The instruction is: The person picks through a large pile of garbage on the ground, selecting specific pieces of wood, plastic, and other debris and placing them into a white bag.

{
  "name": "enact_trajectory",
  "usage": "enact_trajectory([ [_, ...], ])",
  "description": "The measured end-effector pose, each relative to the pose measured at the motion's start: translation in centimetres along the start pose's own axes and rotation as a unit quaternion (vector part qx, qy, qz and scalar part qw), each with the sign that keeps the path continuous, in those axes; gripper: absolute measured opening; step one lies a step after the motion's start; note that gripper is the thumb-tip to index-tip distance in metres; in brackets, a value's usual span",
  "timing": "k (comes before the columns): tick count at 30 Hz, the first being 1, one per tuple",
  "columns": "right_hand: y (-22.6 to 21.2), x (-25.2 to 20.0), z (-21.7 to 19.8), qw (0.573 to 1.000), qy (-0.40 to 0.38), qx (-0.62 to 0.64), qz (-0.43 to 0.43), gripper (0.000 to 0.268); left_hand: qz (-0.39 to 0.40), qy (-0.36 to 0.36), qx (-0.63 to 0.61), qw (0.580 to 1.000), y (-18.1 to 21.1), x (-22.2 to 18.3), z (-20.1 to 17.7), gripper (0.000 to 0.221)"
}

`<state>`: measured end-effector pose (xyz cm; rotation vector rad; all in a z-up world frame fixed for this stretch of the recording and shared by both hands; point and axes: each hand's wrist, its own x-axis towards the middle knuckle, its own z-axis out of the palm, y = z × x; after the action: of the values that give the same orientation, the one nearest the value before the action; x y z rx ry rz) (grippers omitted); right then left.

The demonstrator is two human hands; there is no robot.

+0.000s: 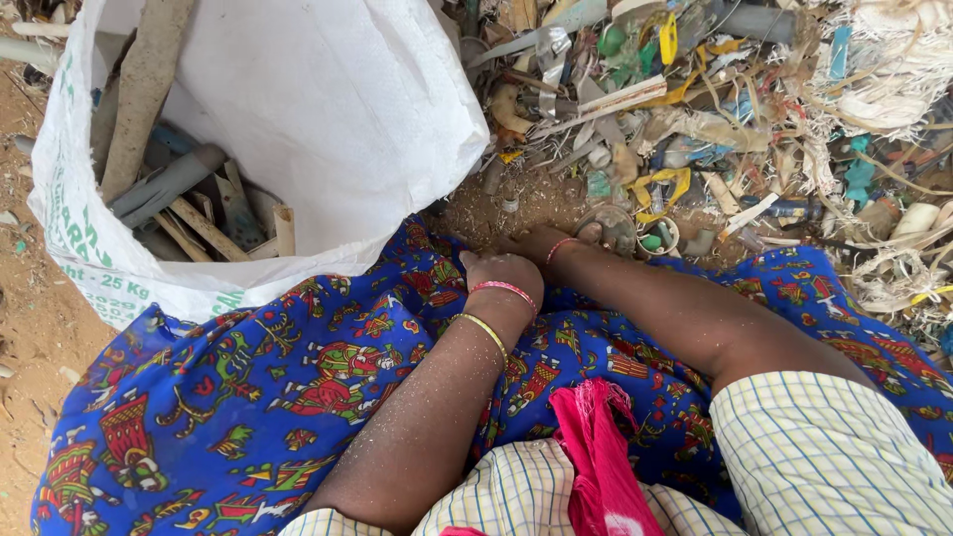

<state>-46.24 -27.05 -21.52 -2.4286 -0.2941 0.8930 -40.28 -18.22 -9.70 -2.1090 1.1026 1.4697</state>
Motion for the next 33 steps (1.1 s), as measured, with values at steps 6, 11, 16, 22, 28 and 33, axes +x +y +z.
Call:
enact_trajectory([
  [6,7.0,-1.0,-4.5,0.96,0.027,0.078,0.267,0.038,-0.003,0.024,-0.037,0.999,-0.2,0.4,-0.7,0.033],
  [11,14.5,-7.7,-10.2,0.919,0.292,-0.152,0.216,0.02,0.018,0.023,-0.046,0.999,-0.1,0.0,-1.2,0.033],
  [16,19.7,-14.9,-11.7,0.791,0.51,0.081,0.329,0.025,0.032,0.004,-0.037,0.999,0.5,-0.4,-2.4,0.033],
  [22,17.8,-15.7,-5.4,0.523,0.512,0.444,0.517,0.018,0.056,0.011,-0.029,0.998,1.6,-0.2,-2.9,0.034],
  [28,14.2,-9.5,-3.3,0.287,0.424,0.718,0.471,0.021,0.056,0.037,-0.049,0.997,1.4,-0.7,-2.0,0.034],
  [33,13.7,-5.2,-3.9,0.2,0.424,0.773,0.427,0.025,0.049,0.044,-0.08,0.995,1.2,-1.1,-2.7,0.034],
])
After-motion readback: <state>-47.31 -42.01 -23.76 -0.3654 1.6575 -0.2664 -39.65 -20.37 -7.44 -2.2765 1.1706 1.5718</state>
